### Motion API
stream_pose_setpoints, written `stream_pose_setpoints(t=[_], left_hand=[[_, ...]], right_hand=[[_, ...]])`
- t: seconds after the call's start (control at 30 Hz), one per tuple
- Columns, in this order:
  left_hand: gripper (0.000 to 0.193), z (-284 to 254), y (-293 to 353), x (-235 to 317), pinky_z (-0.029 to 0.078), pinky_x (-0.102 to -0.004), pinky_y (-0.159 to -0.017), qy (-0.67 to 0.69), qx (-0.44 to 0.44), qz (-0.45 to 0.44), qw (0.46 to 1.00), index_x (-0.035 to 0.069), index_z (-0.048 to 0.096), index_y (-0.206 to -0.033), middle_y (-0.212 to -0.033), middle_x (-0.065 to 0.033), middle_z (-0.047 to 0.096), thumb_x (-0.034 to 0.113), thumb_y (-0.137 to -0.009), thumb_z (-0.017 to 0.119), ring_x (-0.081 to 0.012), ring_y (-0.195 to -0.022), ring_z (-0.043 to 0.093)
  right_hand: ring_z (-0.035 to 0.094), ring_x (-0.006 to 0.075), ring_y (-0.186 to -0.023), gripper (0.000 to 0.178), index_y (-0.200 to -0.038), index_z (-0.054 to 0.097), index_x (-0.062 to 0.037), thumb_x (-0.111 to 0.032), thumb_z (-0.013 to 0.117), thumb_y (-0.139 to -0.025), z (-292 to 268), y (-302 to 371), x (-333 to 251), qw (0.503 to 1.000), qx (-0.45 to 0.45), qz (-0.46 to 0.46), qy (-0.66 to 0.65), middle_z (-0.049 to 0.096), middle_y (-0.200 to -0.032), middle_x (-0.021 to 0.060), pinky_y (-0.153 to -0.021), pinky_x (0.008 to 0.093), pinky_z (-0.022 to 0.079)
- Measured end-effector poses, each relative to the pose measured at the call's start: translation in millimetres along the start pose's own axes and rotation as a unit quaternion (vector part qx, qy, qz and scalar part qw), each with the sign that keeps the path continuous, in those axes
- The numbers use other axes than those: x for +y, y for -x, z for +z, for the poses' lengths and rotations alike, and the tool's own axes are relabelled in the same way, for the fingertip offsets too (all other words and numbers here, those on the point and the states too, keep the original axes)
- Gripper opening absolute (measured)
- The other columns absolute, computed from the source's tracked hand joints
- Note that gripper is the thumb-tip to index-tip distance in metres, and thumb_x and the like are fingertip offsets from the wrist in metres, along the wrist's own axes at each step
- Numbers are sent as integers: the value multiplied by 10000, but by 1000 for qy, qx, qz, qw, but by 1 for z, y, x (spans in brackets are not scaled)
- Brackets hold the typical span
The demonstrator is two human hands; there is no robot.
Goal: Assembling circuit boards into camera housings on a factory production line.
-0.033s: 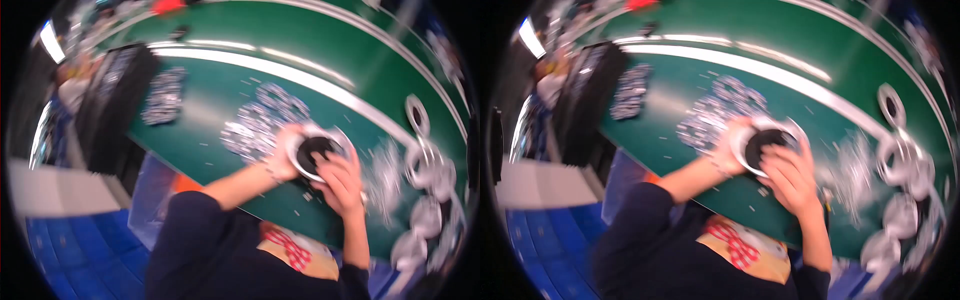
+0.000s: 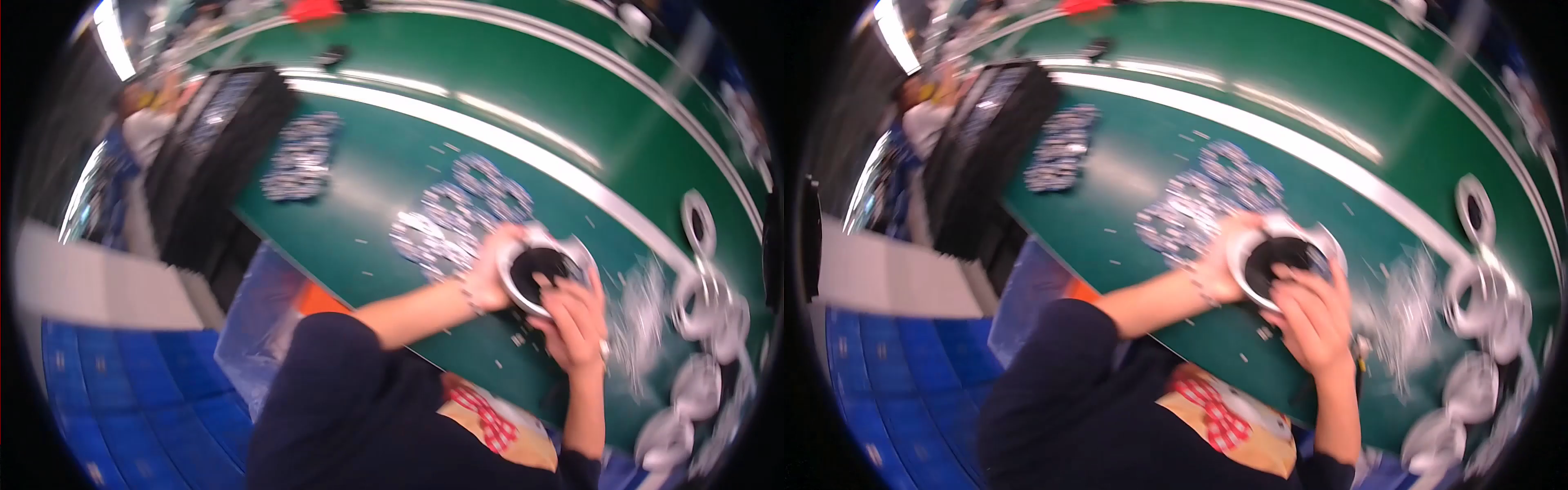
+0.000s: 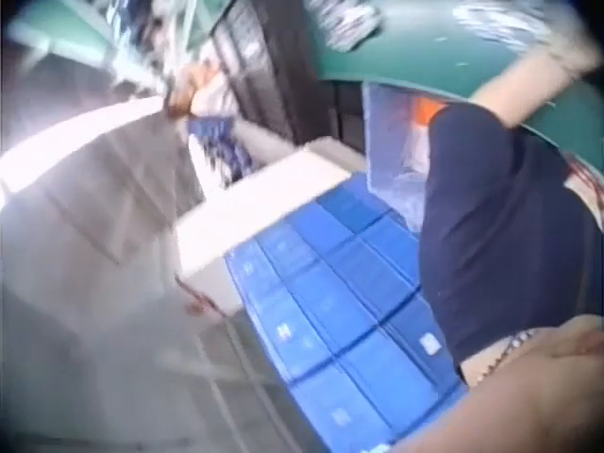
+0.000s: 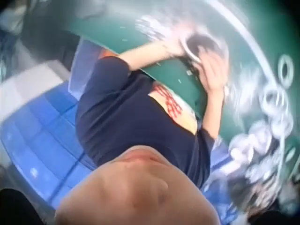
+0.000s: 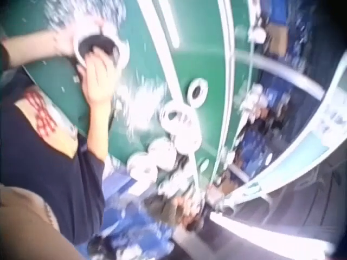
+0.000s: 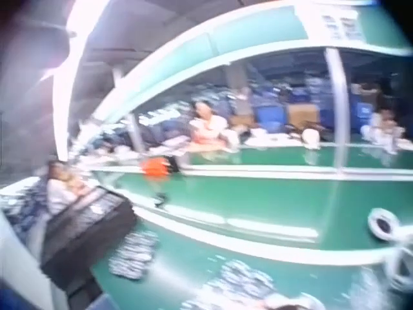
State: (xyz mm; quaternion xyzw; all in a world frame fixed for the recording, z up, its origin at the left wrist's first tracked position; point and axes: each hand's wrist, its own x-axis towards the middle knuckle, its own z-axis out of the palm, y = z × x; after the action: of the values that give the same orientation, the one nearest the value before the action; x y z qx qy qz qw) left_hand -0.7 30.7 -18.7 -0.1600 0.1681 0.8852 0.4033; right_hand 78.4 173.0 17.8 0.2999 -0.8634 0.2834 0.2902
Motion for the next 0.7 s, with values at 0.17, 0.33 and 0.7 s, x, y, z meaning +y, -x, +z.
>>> stream_pose_setpoints(t=[0.17,0.33,0.7], left_hand=[[426,3,21,-5,492,-343,-789,-32,-38,-10,999,43,577,-994,-935,-126,624,406,-815,442,-232,-831,612],[424,7,7,-3,488,-353,-789,-6,-58,-24,998,24,589,-950,-891,-124,628,400,-795,468,-241,-829,605],[434,28,17,26,458,-403,-895,-55,-105,-7,993,8,509,-1112,-1101,-184,566,349,-862,410,-284,-997,574]], right_hand=[[585,287,-778,347,-914,556,13,-219,711,-708,-5,7,-8,997,27,-59,30,575,-808,108,-765,487,463],[583,291,-749,342,-909,547,19,-229,701,-732,-13,-1,-4,994,32,-80,65,573,-818,134,-641,421,465],[602,243,-820,278,-815,595,-34,-196,705,-617,-25,-34,14,992,32,-98,70,598,-824,69,-813,434,471]])
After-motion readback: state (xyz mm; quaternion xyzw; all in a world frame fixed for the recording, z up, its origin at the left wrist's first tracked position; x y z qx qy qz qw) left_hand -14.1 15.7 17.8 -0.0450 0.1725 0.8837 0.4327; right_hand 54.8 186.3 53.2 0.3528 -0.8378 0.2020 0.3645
